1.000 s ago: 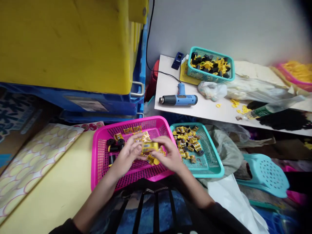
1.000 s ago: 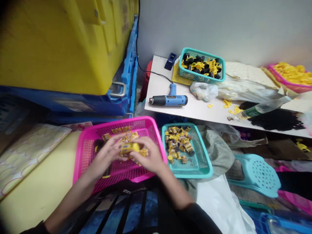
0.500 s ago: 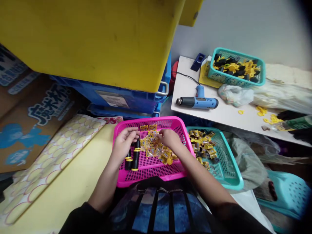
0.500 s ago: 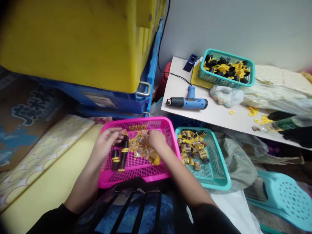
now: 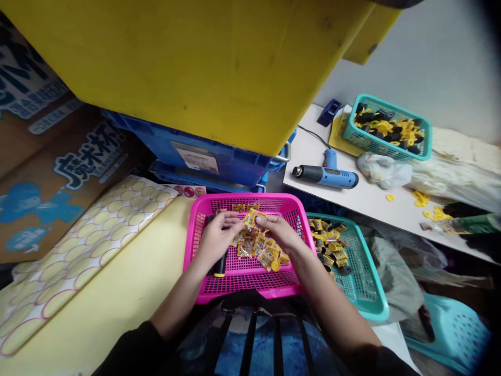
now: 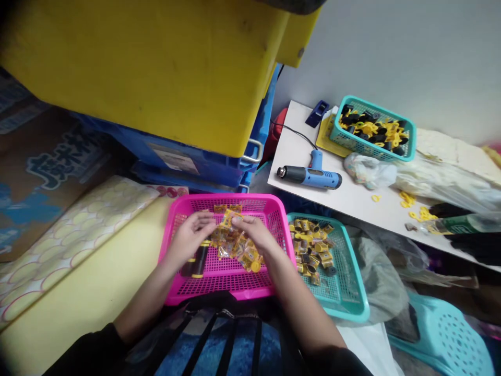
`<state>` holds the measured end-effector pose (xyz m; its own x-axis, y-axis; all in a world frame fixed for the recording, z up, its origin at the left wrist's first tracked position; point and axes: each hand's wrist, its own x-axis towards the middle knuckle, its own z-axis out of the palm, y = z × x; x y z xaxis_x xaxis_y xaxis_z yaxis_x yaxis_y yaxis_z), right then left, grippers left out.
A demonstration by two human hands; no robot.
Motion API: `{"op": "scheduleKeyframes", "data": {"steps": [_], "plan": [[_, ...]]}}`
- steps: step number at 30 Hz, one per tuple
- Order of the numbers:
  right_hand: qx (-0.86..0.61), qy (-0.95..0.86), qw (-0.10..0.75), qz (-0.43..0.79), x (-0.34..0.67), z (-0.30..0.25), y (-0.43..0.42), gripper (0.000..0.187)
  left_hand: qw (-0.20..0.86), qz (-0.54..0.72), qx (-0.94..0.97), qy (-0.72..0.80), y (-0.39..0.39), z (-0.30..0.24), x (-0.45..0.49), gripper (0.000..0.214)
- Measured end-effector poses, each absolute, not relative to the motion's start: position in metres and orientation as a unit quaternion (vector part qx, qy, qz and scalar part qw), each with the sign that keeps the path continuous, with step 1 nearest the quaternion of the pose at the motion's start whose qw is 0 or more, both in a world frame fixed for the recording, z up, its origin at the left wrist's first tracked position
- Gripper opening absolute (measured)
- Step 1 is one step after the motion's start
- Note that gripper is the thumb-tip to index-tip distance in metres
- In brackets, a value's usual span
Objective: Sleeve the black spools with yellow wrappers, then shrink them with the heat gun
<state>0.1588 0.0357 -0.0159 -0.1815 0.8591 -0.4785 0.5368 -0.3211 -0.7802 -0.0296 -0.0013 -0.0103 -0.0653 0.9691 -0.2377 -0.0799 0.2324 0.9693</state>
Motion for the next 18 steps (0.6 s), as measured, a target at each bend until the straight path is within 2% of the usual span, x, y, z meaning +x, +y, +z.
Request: {"op": "scheduleKeyframes", "data": {"steps": [3, 6, 11, 14, 16, 18], "plan": [[-0.512, -0.449, 0.28, 0.677, 0.147, -0.004, 0.02, 0.04, 0.584, 0.484, 0.389, 0.522, -0.004, -0.008, -0.021, 0.038], [-0.481, -0.427, 0.335, 0.689, 0.137, 0.003, 0.019, 0.032, 0.606, 0.485, 0.375, 0.508, -0.006, -0.004, -0.024, 0.039], [-0.49, -0.476, 0.343, 0.645, 0.117, 0.012, 0.036, 0.038, 0.63, 0.503, 0.335, 0.488, -0.005, 0.007, -0.036, 0.047], [-0.457, -0.506, 0.349, 0.643, 0.103, 0.014, 0.047, 0.041, 0.605, 0.554, 0.298, 0.489, -0.001, 0.01, -0.044, 0.043], [-0.471, -0.543, 0.325, 0.615, 0.097, 0.01, 0.053, 0.043, 0.556, 0.594, 0.27, 0.515, 0.002, 0.008, -0.053, 0.037], [-0.536, -0.594, 0.251, 0.545, 0.09, -0.001, 0.057, 0.044, 0.508, 0.622, 0.255, 0.539, 0.004, 0.005, -0.064, 0.034]]}}
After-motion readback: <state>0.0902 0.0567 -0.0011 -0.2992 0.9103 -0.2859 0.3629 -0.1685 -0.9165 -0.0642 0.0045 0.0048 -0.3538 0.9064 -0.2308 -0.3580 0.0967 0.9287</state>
